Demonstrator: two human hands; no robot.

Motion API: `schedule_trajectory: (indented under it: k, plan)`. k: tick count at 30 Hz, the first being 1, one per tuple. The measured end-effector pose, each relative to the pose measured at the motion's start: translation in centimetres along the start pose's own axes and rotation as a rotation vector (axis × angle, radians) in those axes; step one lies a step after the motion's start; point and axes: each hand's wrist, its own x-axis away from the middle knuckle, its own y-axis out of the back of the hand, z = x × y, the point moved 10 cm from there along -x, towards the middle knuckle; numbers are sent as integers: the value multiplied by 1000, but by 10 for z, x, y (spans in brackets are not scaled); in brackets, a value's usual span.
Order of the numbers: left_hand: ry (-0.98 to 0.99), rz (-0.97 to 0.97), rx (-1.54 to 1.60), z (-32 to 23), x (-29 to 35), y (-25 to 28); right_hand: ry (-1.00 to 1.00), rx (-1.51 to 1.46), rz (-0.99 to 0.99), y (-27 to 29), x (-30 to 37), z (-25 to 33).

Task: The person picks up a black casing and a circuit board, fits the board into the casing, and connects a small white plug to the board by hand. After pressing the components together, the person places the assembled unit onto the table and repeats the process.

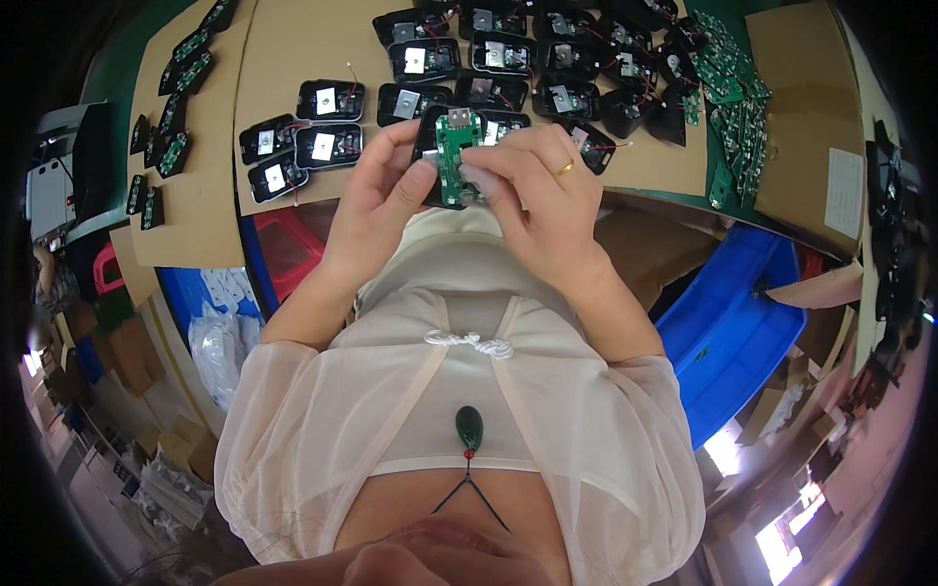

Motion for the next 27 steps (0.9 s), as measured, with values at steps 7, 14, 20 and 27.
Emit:
schedule_trajectory:
  k: [7, 14, 20, 27]
  plan:
    - [-169, -47, -152, -12, 7, 6, 95, 106, -12, -16, -8, 20]
    - [-326, -106, -253, -26, 17, 19, 171, 122, 62, -31, -14, 34]
    - [-296, -72, -163, -29, 16, 26, 323, 230, 114, -41, -21, 51]
    - [-297, -70, -225, -32, 21, 30, 407, 318, 168, -48, -20, 63]
